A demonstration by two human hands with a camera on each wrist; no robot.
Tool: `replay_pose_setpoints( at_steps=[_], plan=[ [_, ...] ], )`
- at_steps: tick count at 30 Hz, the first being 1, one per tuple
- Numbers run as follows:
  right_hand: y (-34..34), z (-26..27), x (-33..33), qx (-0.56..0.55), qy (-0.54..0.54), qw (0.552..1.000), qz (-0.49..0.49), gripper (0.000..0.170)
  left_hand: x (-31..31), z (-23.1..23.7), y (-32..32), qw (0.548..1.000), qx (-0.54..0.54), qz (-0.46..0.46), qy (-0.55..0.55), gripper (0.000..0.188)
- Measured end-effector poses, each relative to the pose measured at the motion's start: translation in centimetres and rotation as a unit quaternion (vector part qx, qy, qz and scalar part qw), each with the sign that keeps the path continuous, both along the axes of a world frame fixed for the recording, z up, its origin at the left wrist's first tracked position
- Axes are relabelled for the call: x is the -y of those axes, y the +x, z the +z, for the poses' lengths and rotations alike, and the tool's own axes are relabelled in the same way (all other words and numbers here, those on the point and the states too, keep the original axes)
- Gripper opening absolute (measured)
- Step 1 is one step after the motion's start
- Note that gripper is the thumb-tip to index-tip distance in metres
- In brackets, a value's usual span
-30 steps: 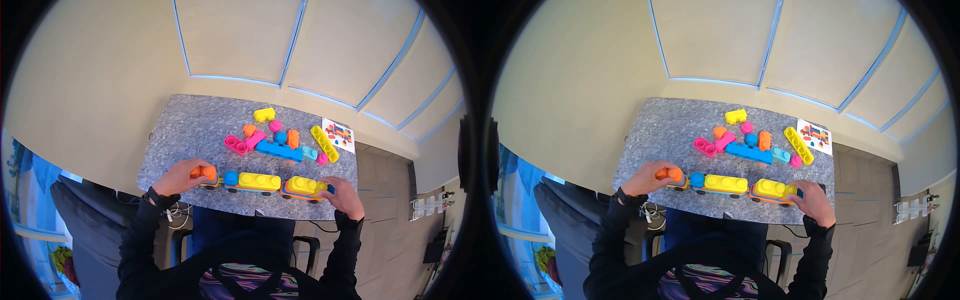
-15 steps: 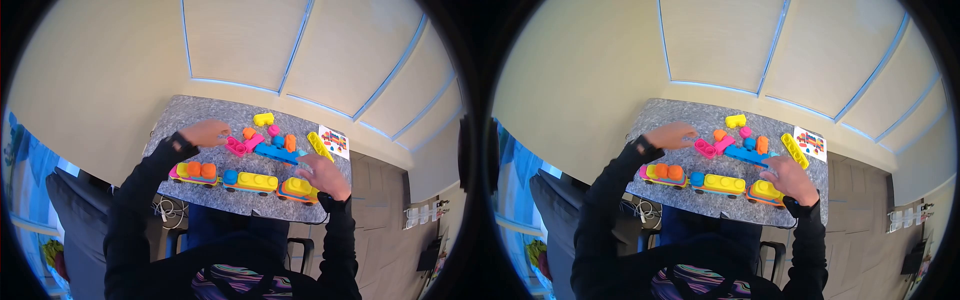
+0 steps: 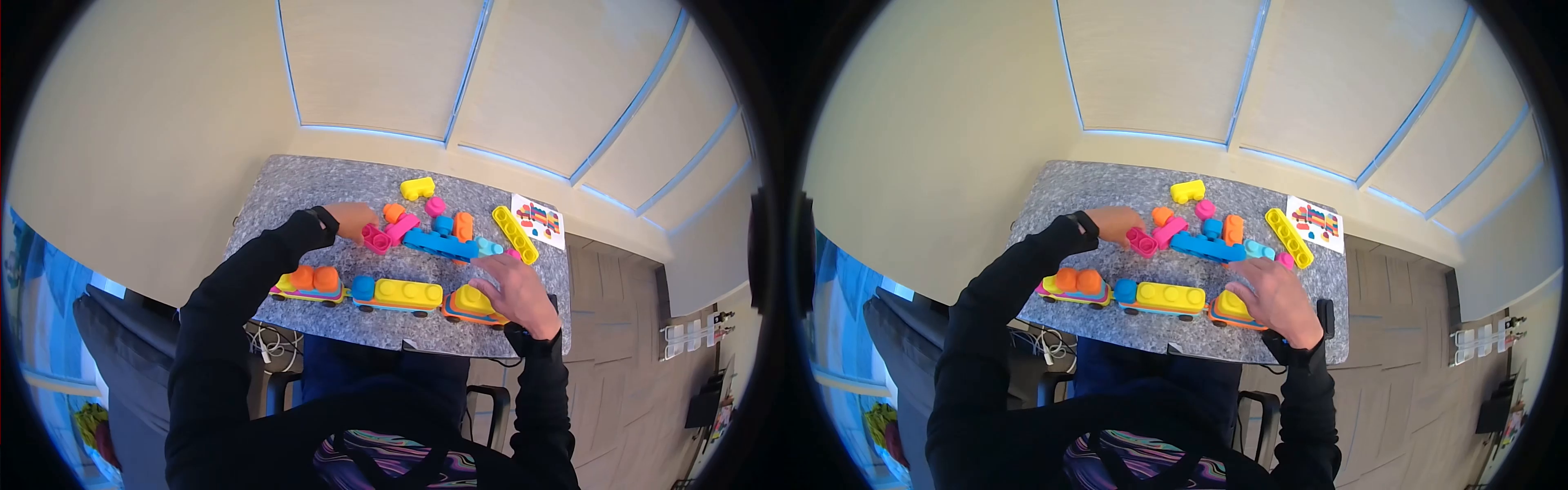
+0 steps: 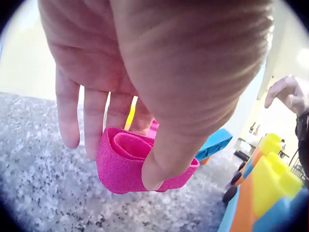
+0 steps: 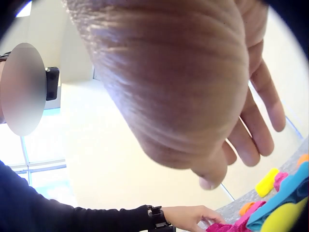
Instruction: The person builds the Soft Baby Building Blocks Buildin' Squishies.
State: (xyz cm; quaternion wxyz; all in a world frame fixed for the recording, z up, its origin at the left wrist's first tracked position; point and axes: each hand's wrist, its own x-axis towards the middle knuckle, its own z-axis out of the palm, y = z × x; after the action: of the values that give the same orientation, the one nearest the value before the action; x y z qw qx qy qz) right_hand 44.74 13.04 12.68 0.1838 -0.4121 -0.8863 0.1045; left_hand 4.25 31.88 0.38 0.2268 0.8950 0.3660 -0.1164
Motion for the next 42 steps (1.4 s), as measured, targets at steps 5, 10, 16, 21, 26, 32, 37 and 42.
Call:
replay_pose_setpoints(
  at_steps=[5, 10, 16, 21, 26, 32, 37, 42],
  plan=[
    [-2.7, -0.1, 0.6, -0.132, 0.055, 0.988, -0.06, 0.035, 4.3, 5.9, -0.7, 0.98, 0.175, 0.021, 0.092, 0.039],
    [-5.9, 0.0, 0.4, -0.254, -0.098, 0.956, -0.11, 0.037, 12.1, 12.3, 1.0, 0.939, 0.258, 0.04, 0.223, 0.048],
    [-8.8, -1.8, -0.4, -0.367, -0.317, 0.873, -0.059, 0.045, 17.0, 12.2, 2.4, 0.893, 0.263, 0.004, 0.364, 0.048],
    [-10.0, -3.7, -0.2, -0.419, -0.364, 0.832, -0.025, 0.046, 18.1, 9.8, 1.6, 0.867, 0.271, -0.025, 0.418, 0.047],
    [-10.6, -5.0, 0.0, -0.415, -0.365, 0.833, 0.004, 0.047, 18.7, 7.8, 0.9, 0.866, 0.299, -0.005, 0.401, 0.05],
    [-11.0, -5.7, 0.7, -0.245, -0.148, 0.957, 0.05, 0.053, 19.0, 7.0, -1.6, 0.906, 0.355, 0.143, 0.183, 0.068],
    [-11.7, -7.8, 0.5, -0.249, -0.15, 0.955, 0.065, 0.052, 18.5, 5.2, -2.1, 0.943, 0.293, 0.109, 0.117, 0.068],
    [-11.6, -8.5, 0.7, -0.24, -0.133, 0.959, 0.074, 0.048, 18.4, 6.1, -1.7, 0.951, 0.281, 0.128, 0.024, 0.052]
  ],
)
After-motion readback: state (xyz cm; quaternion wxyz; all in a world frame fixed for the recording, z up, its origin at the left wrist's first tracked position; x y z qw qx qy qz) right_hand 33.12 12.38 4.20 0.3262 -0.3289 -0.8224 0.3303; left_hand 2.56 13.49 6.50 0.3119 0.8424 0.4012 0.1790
